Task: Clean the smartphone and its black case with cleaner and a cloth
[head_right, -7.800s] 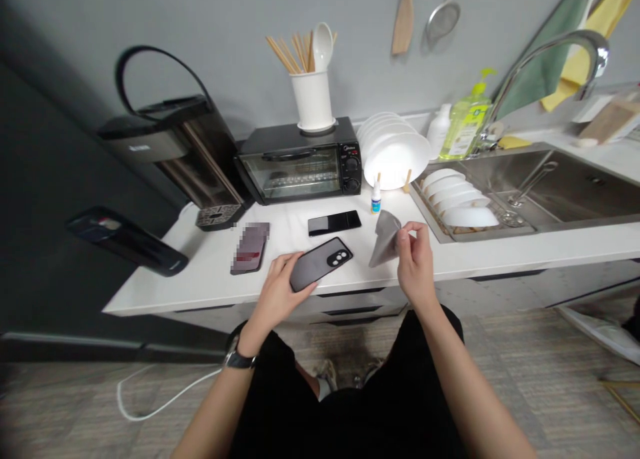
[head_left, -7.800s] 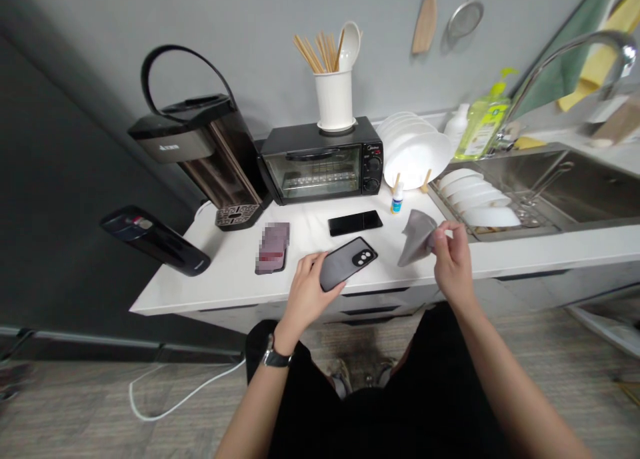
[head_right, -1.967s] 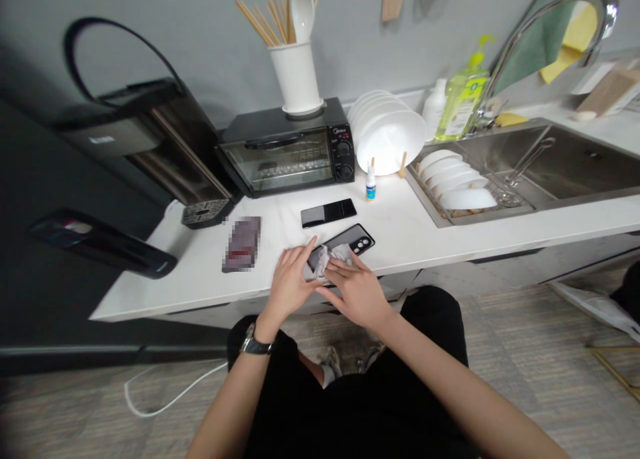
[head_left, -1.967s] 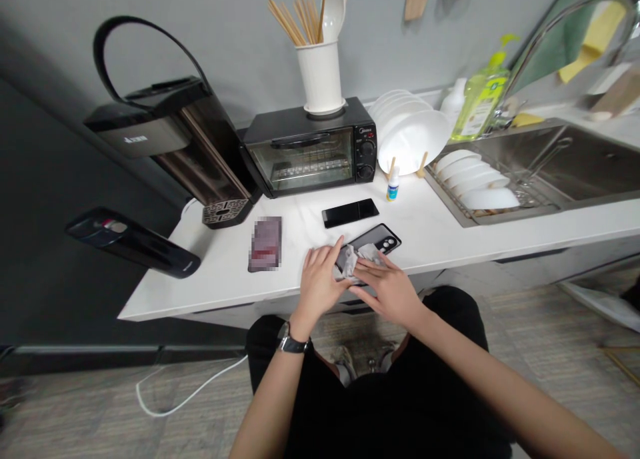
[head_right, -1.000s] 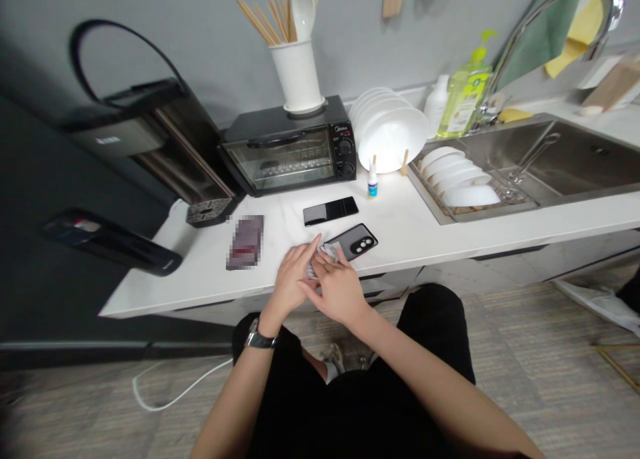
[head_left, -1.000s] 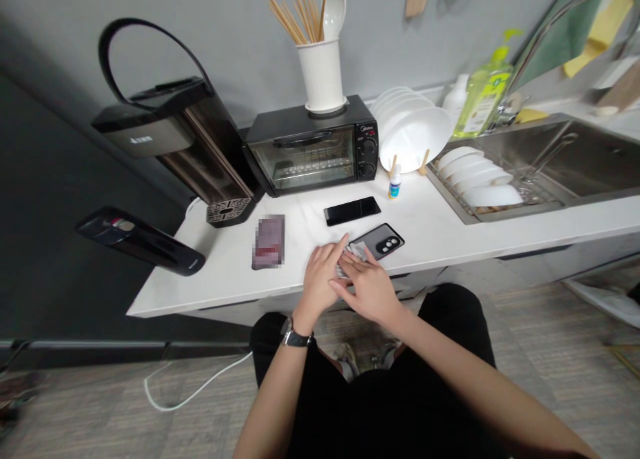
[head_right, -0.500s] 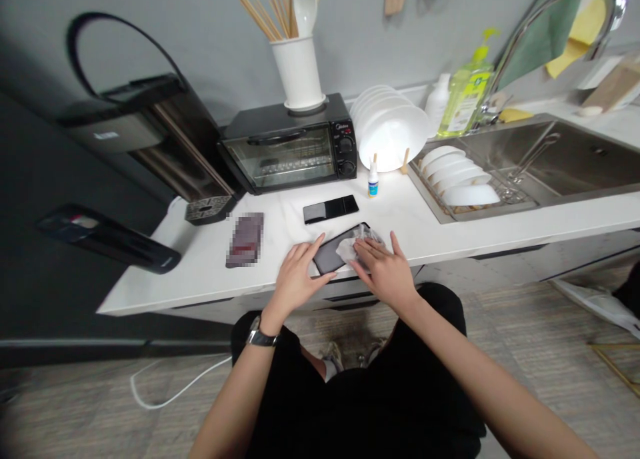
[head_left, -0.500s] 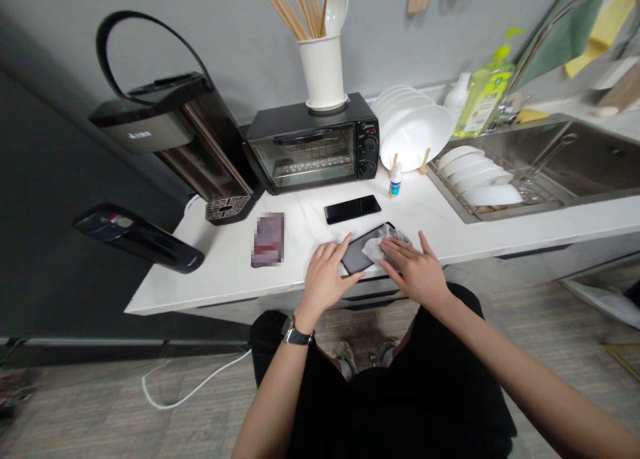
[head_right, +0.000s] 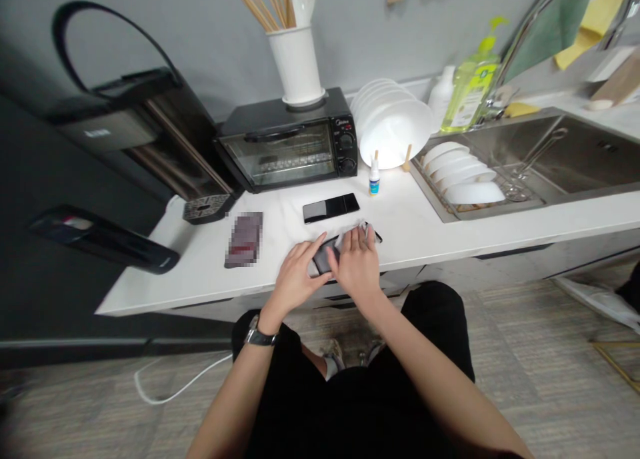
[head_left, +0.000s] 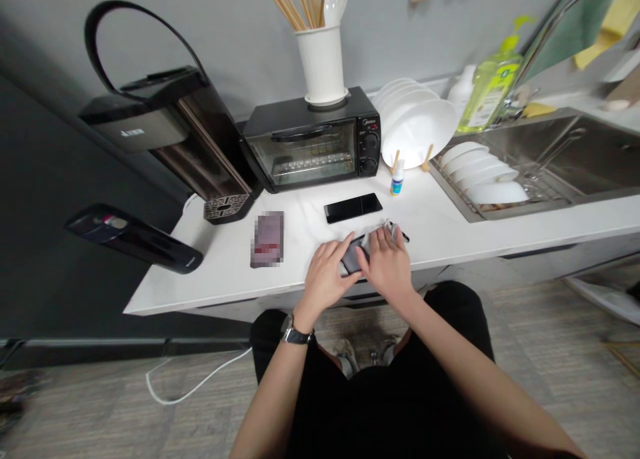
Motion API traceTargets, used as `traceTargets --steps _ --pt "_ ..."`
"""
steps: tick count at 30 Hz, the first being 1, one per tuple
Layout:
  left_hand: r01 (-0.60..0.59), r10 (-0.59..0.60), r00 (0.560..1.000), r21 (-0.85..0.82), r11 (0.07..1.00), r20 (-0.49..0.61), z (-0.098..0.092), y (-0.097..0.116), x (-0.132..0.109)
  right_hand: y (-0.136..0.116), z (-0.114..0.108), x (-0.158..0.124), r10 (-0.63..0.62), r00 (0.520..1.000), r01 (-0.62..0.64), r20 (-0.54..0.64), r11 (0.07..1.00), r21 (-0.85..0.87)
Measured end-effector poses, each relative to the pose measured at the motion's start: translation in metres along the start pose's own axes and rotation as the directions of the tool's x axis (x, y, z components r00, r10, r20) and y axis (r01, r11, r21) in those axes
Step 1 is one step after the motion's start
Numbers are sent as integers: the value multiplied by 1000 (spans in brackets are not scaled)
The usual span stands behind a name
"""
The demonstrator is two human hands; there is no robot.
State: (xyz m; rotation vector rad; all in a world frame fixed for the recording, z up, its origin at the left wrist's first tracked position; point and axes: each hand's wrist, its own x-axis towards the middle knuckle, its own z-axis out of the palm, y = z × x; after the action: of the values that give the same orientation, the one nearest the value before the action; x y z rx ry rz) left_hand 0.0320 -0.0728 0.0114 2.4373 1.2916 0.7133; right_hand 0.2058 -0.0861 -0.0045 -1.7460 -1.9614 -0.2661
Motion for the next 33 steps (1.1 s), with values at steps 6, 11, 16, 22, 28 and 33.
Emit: traceTargets --steps 6,11,16,22,28,33 --pt "-38 38 999 1 999 14 -1 -5 -5 -41 -10 -21 -187 981 162 58 942 294" --pt "20 -18 1000 95 995 -21 3 -1 -8 -8 -24 -35 -254 964 201 84 895 399" --pt "33 -28 998 109 993 -52 6 2 -6 36 -28 -36 -257 965 229 47 919 322" --pt "25 -20 998 79 997 -59 5 3 -5 74 -26 -26 -203 979 201 0 970 139" --pt "20 -18 999 57 998 -47 4 4 -3 66 -17 -17 -123 992 126 -35 988 85" --pt "10 -9 1000 34 999 -28 3 1 -1 40 -4 -1 -22 998 25 -58 998 51"
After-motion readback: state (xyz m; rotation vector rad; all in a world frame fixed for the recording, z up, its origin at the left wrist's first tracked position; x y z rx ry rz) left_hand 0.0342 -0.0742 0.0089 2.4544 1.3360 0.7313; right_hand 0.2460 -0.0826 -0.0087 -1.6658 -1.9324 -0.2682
